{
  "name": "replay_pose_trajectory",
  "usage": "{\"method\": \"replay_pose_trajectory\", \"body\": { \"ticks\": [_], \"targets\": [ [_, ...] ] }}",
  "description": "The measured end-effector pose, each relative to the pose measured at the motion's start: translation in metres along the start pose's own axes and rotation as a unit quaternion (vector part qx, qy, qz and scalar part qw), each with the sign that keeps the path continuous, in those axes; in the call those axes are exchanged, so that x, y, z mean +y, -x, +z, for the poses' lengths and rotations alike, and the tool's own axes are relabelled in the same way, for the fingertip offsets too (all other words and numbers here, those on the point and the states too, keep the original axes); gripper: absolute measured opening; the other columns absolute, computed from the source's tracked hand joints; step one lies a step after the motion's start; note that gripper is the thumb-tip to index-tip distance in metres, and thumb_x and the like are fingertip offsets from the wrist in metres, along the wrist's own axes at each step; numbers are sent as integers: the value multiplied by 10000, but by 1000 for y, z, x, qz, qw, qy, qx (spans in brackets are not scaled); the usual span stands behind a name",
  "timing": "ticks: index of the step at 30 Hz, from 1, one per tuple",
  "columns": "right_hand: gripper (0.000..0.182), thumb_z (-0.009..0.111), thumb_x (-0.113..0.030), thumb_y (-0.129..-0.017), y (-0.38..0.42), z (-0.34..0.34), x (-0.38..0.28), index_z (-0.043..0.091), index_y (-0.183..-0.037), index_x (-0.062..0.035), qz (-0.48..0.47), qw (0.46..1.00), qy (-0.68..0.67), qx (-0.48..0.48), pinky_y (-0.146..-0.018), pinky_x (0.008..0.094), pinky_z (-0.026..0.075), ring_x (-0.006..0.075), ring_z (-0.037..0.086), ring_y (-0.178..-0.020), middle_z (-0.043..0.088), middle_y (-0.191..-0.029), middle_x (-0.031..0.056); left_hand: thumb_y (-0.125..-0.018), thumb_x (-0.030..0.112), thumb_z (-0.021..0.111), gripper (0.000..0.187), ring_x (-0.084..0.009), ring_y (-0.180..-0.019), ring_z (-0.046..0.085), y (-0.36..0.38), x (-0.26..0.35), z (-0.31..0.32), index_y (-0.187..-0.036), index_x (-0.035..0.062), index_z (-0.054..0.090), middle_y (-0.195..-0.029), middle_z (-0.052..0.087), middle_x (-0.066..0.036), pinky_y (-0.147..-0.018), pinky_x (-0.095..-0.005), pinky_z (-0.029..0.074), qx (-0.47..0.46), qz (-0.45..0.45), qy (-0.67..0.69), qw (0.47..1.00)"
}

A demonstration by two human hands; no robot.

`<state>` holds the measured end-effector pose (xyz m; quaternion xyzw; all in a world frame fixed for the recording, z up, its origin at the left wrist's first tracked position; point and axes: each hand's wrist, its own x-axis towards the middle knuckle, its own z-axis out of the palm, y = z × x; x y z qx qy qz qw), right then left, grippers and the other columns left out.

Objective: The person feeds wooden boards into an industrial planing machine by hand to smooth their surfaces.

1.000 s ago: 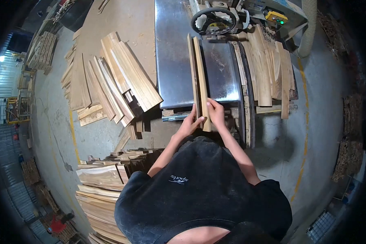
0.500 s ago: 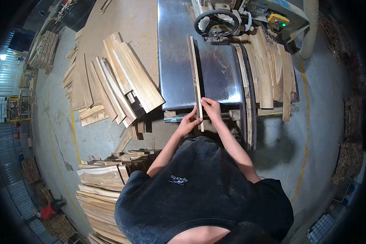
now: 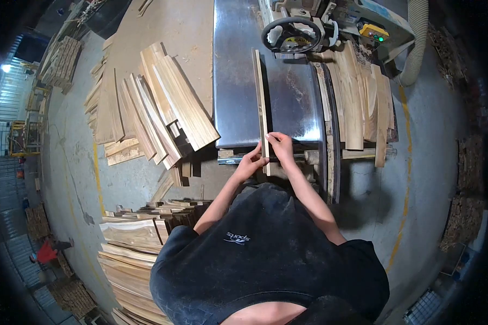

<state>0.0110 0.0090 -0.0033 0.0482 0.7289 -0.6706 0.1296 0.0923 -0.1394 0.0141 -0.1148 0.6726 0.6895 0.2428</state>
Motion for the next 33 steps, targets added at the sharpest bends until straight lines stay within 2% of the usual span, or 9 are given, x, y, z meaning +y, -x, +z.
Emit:
{"method": "replay_pose_trajectory", "body": {
  "ticks": [15, 16, 18, 20, 22, 24, 26, 28, 33],
  "targets": [
    [238, 538, -172, -968, 4, -8, 21, 637, -968, 44, -19, 992, 102, 75, -710, 342, 479, 177, 620, -750, 654, -781, 146, -943, 202, 627, 692, -49, -781, 472, -6, -11, -1, -1535, 126, 275, -1060, 598, 20, -668, -210, 407, 4, -3, 71, 997],
    [248, 542, -203, -979, 2, -17, 39, 649, -988, 20, -45, 992, 113, 39, -634, 307, 474, 140, 597, -700, 657, -763, 93, -920, 153, 668, 760, -51, -745, 472, -5, -4, 1, -1537, 90, 230, -847, 536, 44, -653, -207, 408, 10, 9, 89, 996],
    [254, 555, -234, -986, 4, -29, 48, 645, -1055, -7, 66, 997, 25, -36, -545, 250, 440, 85, 563, -659, 661, -791, 35, -916, 172, 667, 763, -51, -782, 499, -12, -16, -3, -1541, 108, 234, -882, 577, 33, -683, -205, 423, -4, 22, 61, 998],
    [264, 568, -247, -986, 16, -31, 60, 626, -1114, -23, -6, 998, 62, -5, -484, 201, 392, 43, 540, -636, 655, -851, 1, -921, 184, 655, 746, -51, -790, 514, -12, -12, -1, -1540, 118, 244, -889, 597, 25, -689, -208, 430, 4, 39, 72, 997],
    [253, 587, -211, -971, 30, -38, 66, 623, -1113, -5, -53, 995, 20, -80, -661, 256, 463, 84, 569, -762, 648, -896, 14, -928, 178, 602, 676, -53, -777, 544, -17, -23, -1, -1530, 153, 297, -869, 631, 13, -680, -218, 441, 6, 40, 93, 995],
    [245, 547, -194, -986, 51, -50, 33, 626, -1115, -1, 68, 990, 63, -108, -747, 271, 463, 87, 570, -823, 647, -919, 10, -922, 150, 578, 598, -84, -841, 577, -12, -12, -8, -1490, 132, 392, -1040, 665, -42, -746, -240, 474, -21, 29, 83, 996],
    [261, 527, -219, -1000, 52, -67, 73, 633, -1111, -9, 146, 982, -94, -72, -761, 254, 477, 115, 600, -847, 648, -949, 20, -919, 144, 542, 358, -111, -708, 603, -21, -16, -12, -1262, 48, 572, -896, 652, -46, -610, -245, 484, 32, 5, 104, 994],
    [275, 522, -209, -995, 49, -97, 89, 639, -1091, 20, 129, 988, -85, -16, -808, 272, 467, 126, 590, -888, 657, -977, 49, -929, 164, 539, 254, -143, -697, 643, -12, 6, 2, -1104, -12, 593, -882, 651, -79, -584, -278, 514, 118, 23, 293, 948],
    [359, 513, -278, -1006, 69, -152, 8, 656, -961, 49, 47, 990, 111, 73, -698, 287, 455, 105, 542, -751, 630, -792, 35, -1013, 334, 507, 370, -176, -596, 650, -3, 14, 3, -1032, -26, 591, -752, 664, -112, -563, -301, 527, 138, 47, 282, 948]
  ]
}}
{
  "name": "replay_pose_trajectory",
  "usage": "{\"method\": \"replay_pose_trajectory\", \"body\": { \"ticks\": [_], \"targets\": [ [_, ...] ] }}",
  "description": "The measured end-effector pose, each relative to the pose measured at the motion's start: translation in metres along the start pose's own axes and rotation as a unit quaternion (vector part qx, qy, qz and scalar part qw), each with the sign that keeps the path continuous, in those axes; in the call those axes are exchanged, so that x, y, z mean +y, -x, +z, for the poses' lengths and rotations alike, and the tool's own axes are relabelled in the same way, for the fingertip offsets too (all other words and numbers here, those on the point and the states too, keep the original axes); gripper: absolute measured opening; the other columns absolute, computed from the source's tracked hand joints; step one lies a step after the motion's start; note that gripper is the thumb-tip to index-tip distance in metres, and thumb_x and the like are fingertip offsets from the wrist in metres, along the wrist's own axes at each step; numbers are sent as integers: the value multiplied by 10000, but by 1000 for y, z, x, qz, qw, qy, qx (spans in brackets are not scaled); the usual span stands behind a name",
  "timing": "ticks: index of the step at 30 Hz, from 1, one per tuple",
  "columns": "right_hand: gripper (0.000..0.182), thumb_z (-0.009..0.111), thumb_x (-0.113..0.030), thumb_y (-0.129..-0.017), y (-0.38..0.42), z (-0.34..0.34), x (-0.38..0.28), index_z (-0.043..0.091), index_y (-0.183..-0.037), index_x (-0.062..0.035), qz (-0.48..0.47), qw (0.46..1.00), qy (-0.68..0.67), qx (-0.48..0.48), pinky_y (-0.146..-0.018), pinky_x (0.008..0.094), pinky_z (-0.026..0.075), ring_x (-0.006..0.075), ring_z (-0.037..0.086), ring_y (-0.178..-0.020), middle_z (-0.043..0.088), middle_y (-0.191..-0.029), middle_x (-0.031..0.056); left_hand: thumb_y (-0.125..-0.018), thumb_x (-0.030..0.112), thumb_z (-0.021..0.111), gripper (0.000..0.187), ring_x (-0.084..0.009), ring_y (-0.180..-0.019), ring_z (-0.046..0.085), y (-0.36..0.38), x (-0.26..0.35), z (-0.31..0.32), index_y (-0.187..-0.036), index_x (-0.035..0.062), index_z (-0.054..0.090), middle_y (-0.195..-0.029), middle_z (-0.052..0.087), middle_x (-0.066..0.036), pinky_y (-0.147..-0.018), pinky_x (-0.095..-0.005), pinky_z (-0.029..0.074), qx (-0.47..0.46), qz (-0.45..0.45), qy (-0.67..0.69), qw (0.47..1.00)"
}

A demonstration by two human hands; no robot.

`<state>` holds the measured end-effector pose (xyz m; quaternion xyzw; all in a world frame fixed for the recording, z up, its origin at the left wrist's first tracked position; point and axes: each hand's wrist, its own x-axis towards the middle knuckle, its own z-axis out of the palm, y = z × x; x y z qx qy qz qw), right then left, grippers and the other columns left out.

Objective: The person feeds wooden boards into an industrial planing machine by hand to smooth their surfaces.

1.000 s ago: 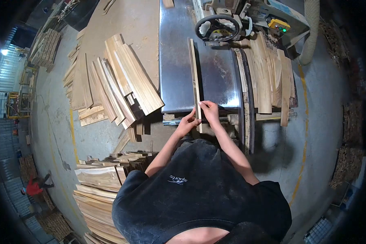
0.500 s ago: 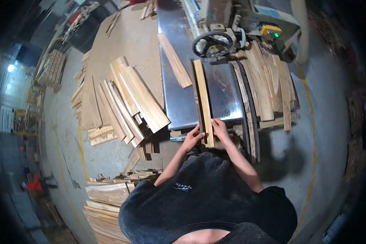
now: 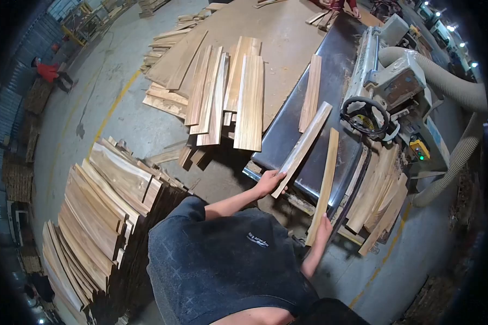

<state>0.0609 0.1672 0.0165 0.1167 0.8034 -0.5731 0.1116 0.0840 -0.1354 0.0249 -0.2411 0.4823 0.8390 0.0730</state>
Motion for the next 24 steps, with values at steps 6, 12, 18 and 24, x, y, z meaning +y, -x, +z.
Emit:
{"method": "replay_pose_trajectory", "body": {
  "ticks": [6, 12, 18, 24],
  "targets": [
    [400, 518, -286, -1010, 24, -43, -16, 612, -811, 48, -14, 998, 44, 33, -603, 287, 405, 78, 445, -659, 531, -667, -7, -1015, 333, 465, 380, -198, -601, 661, 7, 11, -8, -1044, -27, 584, -766, 680, -140, -543, -303, 527, 53, 2, 32, 998],
    [402, 537, -269, -1006, 32, -48, 17, 534, -723, 16, -11, 999, 9, 49, -558, 269, 350, 57, 382, -640, 452, -640, -33, -976, 279, 286, 448, -260, -685, 665, -46, 52, -54, -1151, -77, 495, -831, 670, -188, -605, -372, 550, 62, 13, 75, 995],
    [410, 541, -265, -1000, 40, -34, 5, 508, -710, 23, 8, 998, 15, 57, -538, 283, 327, 59, 355, -637, 425, -628, -30, -886, 338, 522, 312, -224, -735, 640, -97, 125, -79, -1011, 64, 602, -901, 650, -97, -547, -368, 515, 271, 111, 223, 930],
    [380, 555, -230, -988, 46, -39, -1, 504, -716, 29, 8, 996, 59, 64, -550, 302, 339, 62, 347, -639, 403, -629, -11, -979, 501, 352, 619, -386, -1220, 516, -248, 247, -116, -1261, -18, 536, -1374, 496, -209, -1015, -522, 434, 242, 202, 337, 887]
  ]
}}
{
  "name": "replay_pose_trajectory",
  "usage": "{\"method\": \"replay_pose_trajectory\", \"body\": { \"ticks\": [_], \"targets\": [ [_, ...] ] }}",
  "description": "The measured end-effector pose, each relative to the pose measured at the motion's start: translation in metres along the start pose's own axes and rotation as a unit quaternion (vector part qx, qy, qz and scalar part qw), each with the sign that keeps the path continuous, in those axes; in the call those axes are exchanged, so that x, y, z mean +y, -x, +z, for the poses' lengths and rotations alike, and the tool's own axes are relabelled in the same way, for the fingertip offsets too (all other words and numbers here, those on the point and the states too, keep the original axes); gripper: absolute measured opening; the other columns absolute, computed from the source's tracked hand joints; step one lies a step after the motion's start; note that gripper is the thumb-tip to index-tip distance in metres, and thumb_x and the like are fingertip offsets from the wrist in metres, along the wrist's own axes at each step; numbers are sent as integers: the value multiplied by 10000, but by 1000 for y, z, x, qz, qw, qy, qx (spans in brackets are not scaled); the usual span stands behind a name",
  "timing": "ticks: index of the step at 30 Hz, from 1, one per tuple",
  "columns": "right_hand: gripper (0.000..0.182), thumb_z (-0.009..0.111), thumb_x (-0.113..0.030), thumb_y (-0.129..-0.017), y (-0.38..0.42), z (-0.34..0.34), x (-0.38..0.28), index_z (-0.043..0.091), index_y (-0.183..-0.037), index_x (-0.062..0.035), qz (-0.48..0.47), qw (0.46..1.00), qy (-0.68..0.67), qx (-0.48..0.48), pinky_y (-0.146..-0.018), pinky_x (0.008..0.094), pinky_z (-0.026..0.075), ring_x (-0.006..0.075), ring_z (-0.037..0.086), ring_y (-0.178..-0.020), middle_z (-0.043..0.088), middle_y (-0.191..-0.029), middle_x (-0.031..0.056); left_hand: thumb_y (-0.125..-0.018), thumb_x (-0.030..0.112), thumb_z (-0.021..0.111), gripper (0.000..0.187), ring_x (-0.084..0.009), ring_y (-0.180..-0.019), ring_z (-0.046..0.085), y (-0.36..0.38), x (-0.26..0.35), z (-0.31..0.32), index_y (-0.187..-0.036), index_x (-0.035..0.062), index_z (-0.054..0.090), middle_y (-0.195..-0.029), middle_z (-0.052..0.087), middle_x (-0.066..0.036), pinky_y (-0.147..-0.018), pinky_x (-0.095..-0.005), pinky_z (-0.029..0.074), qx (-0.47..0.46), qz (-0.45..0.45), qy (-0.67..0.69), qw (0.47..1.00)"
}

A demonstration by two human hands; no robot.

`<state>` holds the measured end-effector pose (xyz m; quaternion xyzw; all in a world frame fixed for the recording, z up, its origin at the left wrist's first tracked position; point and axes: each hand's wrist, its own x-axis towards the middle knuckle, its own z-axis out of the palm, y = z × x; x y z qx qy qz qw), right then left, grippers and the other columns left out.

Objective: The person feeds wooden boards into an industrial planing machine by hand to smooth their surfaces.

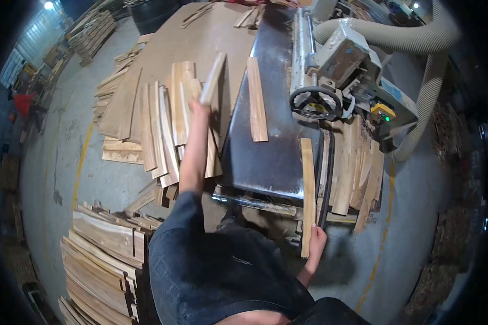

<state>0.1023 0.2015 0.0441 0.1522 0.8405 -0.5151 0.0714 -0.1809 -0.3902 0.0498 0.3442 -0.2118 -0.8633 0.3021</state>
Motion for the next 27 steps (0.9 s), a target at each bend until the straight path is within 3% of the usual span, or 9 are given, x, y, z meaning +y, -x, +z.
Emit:
{"method": "replay_pose_trajectory", "body": {
  "ticks": [3, 6, 9, 11, 12, 16, 20, 25, 27],
  "targets": [
    [354, 561, -218, -985, 15, -6, -29, 537, -749, 45, -3, 998, 55, 25, -569, 304, 368, 68, 369, -653, 439, -640, 2, -969, 588, 314, 716, -349, -1082, 610, -61, 10, 83, -1301, -5, 539, -1259, 597, -185, -850, -464, 515, 238, 69, 4, 969],
    [308, 570, -224, -982, 27, -10, -15, 652, -953, 71, 4, 997, 42, 66, -659, 300, 444, 96, 490, -708, 604, -738, 48, -903, 481, 464, 536, -353, -1006, 627, -60, -51, 94, -1131, 18, 608, -1108, 627, -202, -826, -470, 511, 97, 70, -288, 950],
    [310, 571, -224, -981, 35, -21, 12, 665, -991, 71, 3, 998, 54, 39, -687, 311, 460, 117, 532, -739, 648, -803, 66, -838, 374, 615, 361, -357, -930, 644, -6, -140, 54, -961, 41, 677, -957, 658, -218, -802, -476, 508, -78, 236, -685, 685],
    [313, 569, -225, -981, 33, -31, 34, 669, -1005, 71, 0, 998, 53, 40, -700, 316, 467, 129, 549, -760, 664, -837, 74, -746, 519, 653, 782, -499, -1378, 279, 101, -174, -29, -1390, 106, 490, -1462, 284, -376, -1126, -544, 228, -206, 421, -739, 483],
    [319, 563, -229, -984, 34, -36, 44, 669, -1015, 70, -2, 998, 34, 57, -711, 319, 469, 138, 555, -778, 664, -847, 76, -722, 527, 656, 825, -478, -1425, 200, 143, -175, -44, -1405, 104, 467, -1486, 244, -376, -1151, -552, 146, -217, 417, -718, 513],
    [317, 548, -238, -989, 29, -40, 42, 658, -1061, 50, -9, 996, 26, 89, -742, 341, 475, 185, 574, -796, 658, -867, 92, -758, 522, 664, 824, -501, -1411, 198, 244, -199, -92, -1423, 92, 436, -1481, 230, -388, -1129, -555, 184, -233, 417, -703, 526],
    [277, 580, -189, -953, 6, -33, 36, 637, -1112, 31, -80, 987, 129, 61, -839, 397, 470, 317, 610, -913, 646, -977, 176, -687, 714, 673, 1043, -515, -1433, 128, 320, -180, -146, -1475, 102, 368, -1503, 149, -402, -1129, -587, 147, -393, 350, -709, 469],
    [228, 604, -86, -912, 2, 8, -53, 657, -1113, 7, -266, 905, 238, 232, -935, 399, 460, 328, 591, -1072, 629, -1129, 158, -539, 529, 853, 1131, -460, -1453, 150, 362, -167, -150, -1486, 152, 362, -1538, 149, -347, -1128, -587, 170, -506, 251, -732, 381],
    [233, 608, -101, -914, -6, 29, -64, 653, -1105, 24, -262, 955, 85, 114, -967, 393, 449, 324, 582, -1104, 625, -1149, 168, -522, 520, 854, 1137, -444, -1455, 164, 358, -177, -142, -1484, 160, 367, -1548, 146, -329, -1121, -602, 177, -537, 256, -716, 365]
  ]
}}
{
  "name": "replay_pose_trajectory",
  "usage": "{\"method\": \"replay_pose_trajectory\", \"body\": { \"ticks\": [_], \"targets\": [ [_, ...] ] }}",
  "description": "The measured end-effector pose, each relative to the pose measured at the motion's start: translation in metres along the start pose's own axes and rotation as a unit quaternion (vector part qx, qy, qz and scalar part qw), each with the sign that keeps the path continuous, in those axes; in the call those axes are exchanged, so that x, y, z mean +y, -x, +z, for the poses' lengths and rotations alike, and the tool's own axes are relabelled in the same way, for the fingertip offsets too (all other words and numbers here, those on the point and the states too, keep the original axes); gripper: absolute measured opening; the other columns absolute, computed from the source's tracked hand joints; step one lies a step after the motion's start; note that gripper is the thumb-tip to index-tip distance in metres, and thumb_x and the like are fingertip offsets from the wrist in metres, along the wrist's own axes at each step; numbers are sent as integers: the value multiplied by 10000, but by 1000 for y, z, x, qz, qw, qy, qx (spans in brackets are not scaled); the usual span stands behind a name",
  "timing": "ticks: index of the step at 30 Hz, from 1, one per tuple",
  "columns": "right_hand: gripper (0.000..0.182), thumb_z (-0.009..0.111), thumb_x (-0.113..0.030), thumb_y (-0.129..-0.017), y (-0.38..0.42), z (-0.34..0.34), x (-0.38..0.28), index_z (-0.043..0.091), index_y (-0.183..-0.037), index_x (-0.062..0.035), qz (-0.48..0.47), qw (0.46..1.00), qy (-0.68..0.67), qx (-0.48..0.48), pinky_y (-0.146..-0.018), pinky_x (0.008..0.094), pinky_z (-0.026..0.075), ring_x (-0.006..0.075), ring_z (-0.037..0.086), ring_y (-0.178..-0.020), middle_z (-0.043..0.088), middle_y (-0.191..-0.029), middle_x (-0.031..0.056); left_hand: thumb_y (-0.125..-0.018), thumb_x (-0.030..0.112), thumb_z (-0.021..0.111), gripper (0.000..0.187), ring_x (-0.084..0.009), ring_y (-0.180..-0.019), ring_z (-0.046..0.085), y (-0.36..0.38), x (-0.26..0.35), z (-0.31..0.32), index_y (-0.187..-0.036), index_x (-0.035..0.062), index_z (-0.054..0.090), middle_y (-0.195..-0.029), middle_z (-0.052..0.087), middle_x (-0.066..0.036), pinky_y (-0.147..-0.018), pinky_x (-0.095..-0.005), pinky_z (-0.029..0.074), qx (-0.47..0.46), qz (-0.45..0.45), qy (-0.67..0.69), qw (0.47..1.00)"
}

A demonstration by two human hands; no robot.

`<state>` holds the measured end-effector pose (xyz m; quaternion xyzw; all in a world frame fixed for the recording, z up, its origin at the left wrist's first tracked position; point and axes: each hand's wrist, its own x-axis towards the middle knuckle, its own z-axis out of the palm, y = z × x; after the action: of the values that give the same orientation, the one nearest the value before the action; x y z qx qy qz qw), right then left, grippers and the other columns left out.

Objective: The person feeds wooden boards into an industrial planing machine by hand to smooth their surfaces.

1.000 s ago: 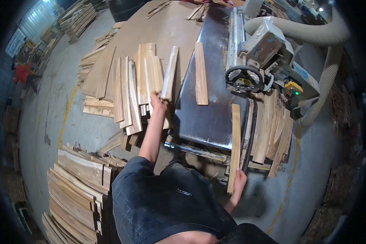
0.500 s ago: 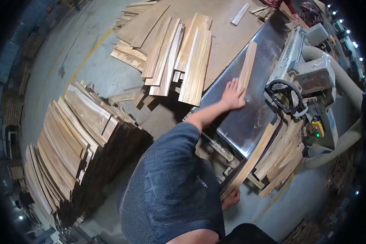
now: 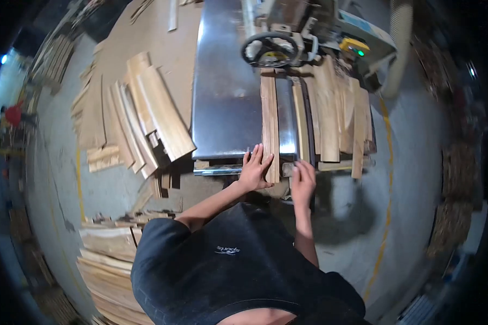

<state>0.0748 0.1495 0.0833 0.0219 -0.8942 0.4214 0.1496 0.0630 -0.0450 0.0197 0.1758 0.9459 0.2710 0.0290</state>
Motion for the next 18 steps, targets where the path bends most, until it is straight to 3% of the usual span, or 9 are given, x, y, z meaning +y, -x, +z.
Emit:
{"method": "replay_pose_trajectory", "body": {
  "ticks": [2, 4, 7, 10, 12, 13, 18],
  "targets": [
    [268, 607, -113, -917, 5, 33, 9, 633, -1141, 32, 18, 993, -86, -77, -985, 397, 446, 338, 567, -1149, 607, -1200, 191, -488, 515, 863, 1171, -431, -1456, 177, -18, 1, 2, -1482, 144, 368, -1551, 155, -320, -1113, -617, 175, -24, 16, -2, 1000],
    [336, 588, -134, -932, 6, 58, 9, 581, -1220, 38, -5, 992, -56, -111, -1011, 413, 435, 358, 550, -1180, 571, -1270, 217, -648, 403, 737, 956, -428, -1449, 210, -42, -15, 23, -1478, 110, 363, -1545, 213, -298, -1096, -632, 202, 8, 77, 1, 997],
    [526, 542, -214, -967, 8, 87, 19, 397, -1378, 81, 18, 992, 17, -126, -1122, 481, 302, 451, 370, -1334, 407, -1421, 296, -719, 385, 693, 796, -441, -1402, 307, -91, -33, 21, -1411, 77, 449, -1456, 377, -305, -1087, -606, 247, 43, 97, -25, 994],
    [585, 534, -238, -968, -7, 99, 24, 338, -1413, 88, 2, 989, 63, -133, -1145, 492, 263, 461, 282, -1389, 320, -1479, 309, -654, 420, 742, 867, -412, -1403, 323, -121, -48, -4, -1409, 95, 467, -1454, 383, -303, -1103, -566, 263, 5, 93, -11, 996],
    [600, 538, -240, -959, -23, 106, 25, 336, -1417, 92, -3, 969, 169, -183, -1158, 491, 237, 459, 232, -1415, 284, -1497, 316, -623, 402, 750, 886, -408, -1402, 328, -132, -58, -12, -1412, 110, 472, -1451, 393, -296, -1116, -545, 260, 6, 100, 0, 995],
    [610, 544, -196, -945, -32, 112, 23, 316, -1416, 118, 8, 970, 143, -196, -1167, 503, 206, 471, 154, -1436, 219, -1523, 321, -615, 376, 745, 874, -400, -1403, 331, -139, -63, -16, -1408, 117, 483, -1447, 405, -291, -1125, -536, 255, 12, 99, 13, 995],
    [733, 616, -299, -906, -81, 135, 20, 305, -1417, 126, 11, 968, 149, -202, -1170, 493, 202, 471, 122, -1445, 181, -1529, 333, -627, 364, 735, 849, -395, -1410, 321, -176, -86, -21, -1402, 115, 492, -1448, 411, -279, -1126, -534, 255, 30, 89, 17, 995]
  ]
}}
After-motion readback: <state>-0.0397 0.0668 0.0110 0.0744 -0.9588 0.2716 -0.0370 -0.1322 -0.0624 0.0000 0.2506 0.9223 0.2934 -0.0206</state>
